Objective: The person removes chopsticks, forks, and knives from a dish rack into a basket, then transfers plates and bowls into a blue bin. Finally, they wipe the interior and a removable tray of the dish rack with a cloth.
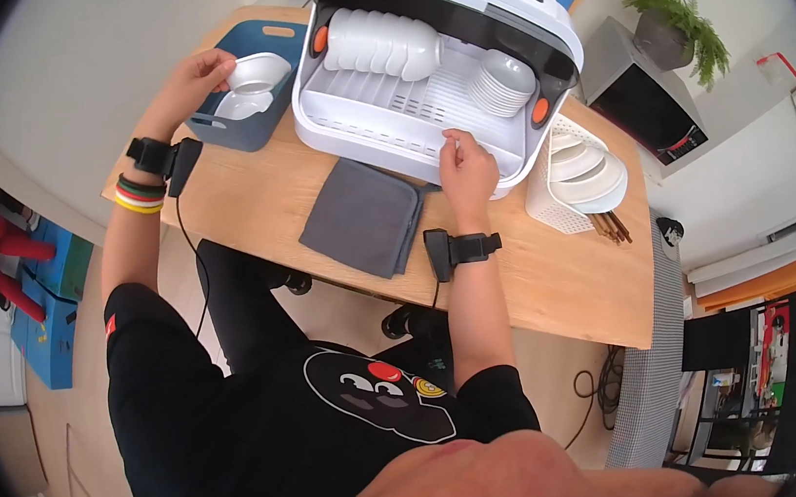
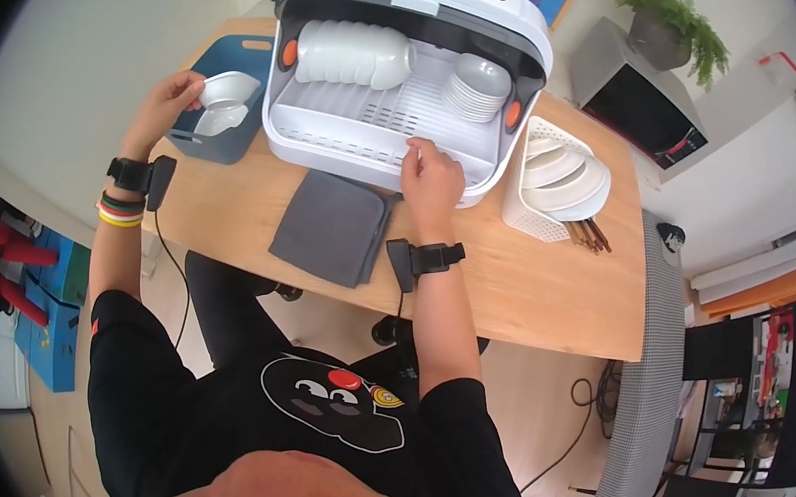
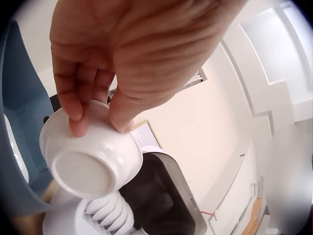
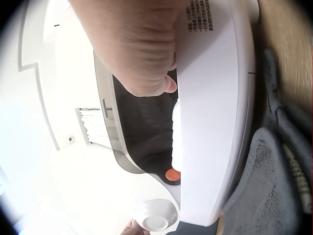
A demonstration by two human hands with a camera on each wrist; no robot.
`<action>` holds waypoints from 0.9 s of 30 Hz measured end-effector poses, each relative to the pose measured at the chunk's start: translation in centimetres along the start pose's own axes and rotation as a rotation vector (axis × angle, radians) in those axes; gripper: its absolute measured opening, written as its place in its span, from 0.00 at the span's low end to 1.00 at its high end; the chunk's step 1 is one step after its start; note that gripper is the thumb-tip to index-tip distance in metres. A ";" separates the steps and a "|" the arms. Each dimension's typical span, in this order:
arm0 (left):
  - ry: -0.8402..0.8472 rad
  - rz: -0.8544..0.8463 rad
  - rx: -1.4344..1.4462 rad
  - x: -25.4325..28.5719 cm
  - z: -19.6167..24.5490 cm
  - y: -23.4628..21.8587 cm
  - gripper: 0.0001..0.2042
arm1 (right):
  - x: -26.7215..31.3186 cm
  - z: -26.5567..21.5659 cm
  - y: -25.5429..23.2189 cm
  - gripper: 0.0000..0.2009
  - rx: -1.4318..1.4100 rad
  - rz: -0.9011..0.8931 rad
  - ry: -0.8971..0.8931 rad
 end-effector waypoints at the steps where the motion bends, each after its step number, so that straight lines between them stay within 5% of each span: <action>1: -0.002 0.025 -0.125 0.2 -0.7 -0.2 0.10 | 0.0 0.2 0.1 0.04 0.016 0.006 0.005; 12: -0.055 0.043 -0.265 2.4 -4.0 0.0 0.07 | -0.1 0.2 0.2 0.05 0.063 0.029 -0.008; 18: -0.049 -0.116 -0.258 2.5 -3.6 -0.4 0.08 | -0.1 0.4 0.3 0.05 0.047 0.017 -0.002; 27: -0.244 -0.327 -0.310 2.3 -3.5 -0.5 0.28 | 0.0 0.2 0.0 0.05 0.024 0.007 -0.006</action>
Point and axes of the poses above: each hand's wrist, its own x-axis away from the middle knuckle, its own y-axis out of the palm, z = x × y, the point moved 1 cm from there along -x, towards the middle knuckle, and after that the axes turned 15 degrees about y, right-handed, at the moved point
